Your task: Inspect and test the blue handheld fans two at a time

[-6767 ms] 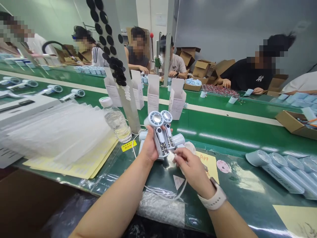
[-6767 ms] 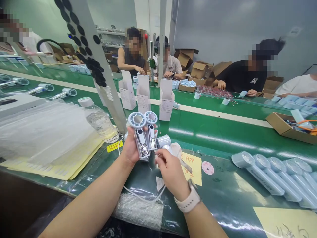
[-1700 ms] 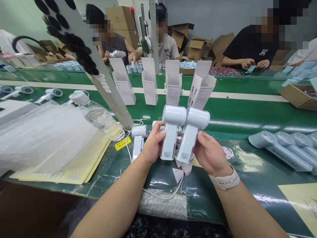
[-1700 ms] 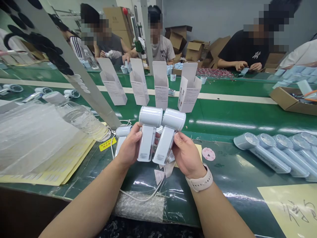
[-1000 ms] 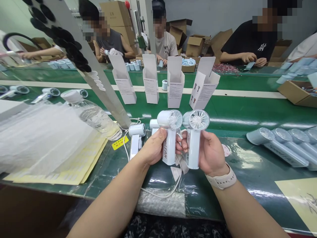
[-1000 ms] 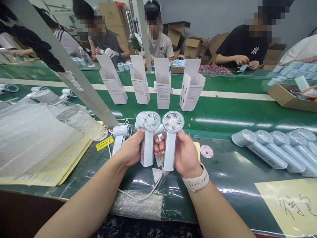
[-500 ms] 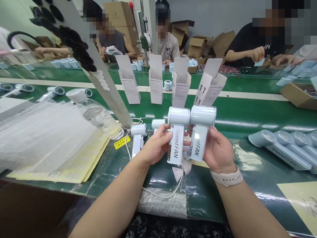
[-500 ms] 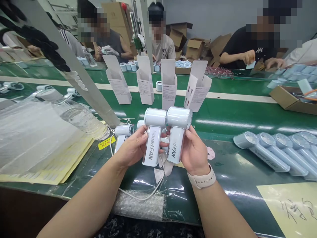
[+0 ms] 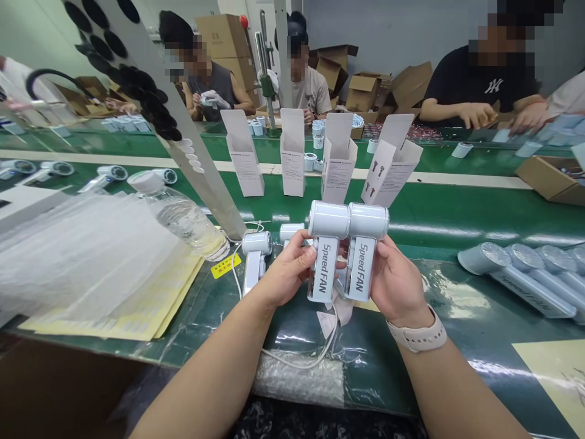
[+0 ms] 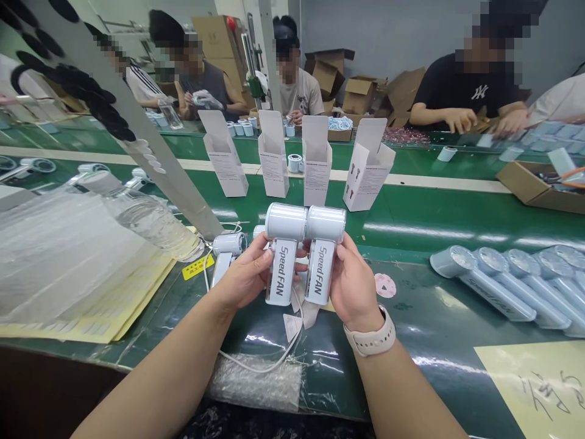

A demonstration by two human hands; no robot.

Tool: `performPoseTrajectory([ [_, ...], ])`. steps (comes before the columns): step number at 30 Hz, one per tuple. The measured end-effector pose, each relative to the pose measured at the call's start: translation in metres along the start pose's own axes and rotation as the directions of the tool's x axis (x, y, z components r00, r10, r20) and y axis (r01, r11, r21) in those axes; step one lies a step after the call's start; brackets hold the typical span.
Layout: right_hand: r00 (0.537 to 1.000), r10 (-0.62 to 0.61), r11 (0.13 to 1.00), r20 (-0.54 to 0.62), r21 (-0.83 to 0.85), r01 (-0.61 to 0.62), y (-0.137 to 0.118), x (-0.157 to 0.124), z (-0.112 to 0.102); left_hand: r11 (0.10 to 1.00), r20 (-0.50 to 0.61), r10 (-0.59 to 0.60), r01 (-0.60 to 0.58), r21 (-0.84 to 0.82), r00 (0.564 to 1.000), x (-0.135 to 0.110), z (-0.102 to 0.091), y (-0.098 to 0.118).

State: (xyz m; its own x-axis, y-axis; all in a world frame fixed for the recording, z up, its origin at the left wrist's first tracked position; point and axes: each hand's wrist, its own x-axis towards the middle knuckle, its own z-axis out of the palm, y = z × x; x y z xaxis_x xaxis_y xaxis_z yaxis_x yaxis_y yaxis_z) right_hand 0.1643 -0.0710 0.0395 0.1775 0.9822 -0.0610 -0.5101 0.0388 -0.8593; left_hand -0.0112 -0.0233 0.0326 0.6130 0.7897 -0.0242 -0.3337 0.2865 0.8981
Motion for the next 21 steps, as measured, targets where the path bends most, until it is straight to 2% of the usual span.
performPoseTrajectory([
  [5,0.996,-0.023,0.995,0.092,-0.091,0.031,0.003,-0.001,-0.003,0.989,-0.054,0.045,-0.037,0.141,0.998,0.001,-0.006,-0.004],
  [8,0.983,-0.139,0.935,0.117,-0.313,0.169,0.001,-0.004,-0.009,0.930,-0.030,0.201,-0.181,0.320,0.979,-0.001,-0.009,0.000],
  [10,0.936,-0.258,0.833,0.239,-0.435,0.341,-0.003,-0.007,-0.012,0.813,0.077,0.318,-0.314,0.490,0.945,-0.004,-0.008,0.005],
  [13,0.809,-0.379,0.688,0.450,-0.447,0.571,-0.009,-0.011,-0.013,0.545,0.275,0.436,-0.495,0.677,0.857,-0.007,-0.005,0.013],
  [14,0.785,-0.395,0.669,0.478,-0.436,0.602,-0.009,-0.011,-0.013,0.464,0.306,0.469,-0.526,0.713,0.829,-0.007,-0.004,0.015],
  [16,0.786,-0.384,0.644,0.485,-0.469,0.604,-0.010,-0.013,-0.013,0.361,0.307,0.519,-0.530,0.767,0.798,-0.007,-0.003,0.017],
  [17,0.792,-0.389,0.618,0.471,-0.504,0.604,-0.012,-0.015,-0.014,0.350,0.290,0.528,-0.515,0.782,0.798,-0.008,-0.002,0.018],
  [18,0.786,-0.418,0.571,0.456,-0.541,0.617,-0.015,-0.016,-0.015,0.385,0.266,0.524,-0.504,0.773,0.809,-0.009,-0.002,0.020],
  [20,0.749,-0.489,0.461,0.447,-0.596,0.657,-0.028,-0.021,-0.018,0.538,0.204,0.506,-0.492,0.684,0.838,-0.015,-0.003,0.023],
  [21,0.730,-0.508,0.439,0.457,-0.592,0.676,-0.036,-0.023,-0.020,0.621,0.176,0.500,-0.493,0.610,0.848,-0.018,-0.003,0.025],
])
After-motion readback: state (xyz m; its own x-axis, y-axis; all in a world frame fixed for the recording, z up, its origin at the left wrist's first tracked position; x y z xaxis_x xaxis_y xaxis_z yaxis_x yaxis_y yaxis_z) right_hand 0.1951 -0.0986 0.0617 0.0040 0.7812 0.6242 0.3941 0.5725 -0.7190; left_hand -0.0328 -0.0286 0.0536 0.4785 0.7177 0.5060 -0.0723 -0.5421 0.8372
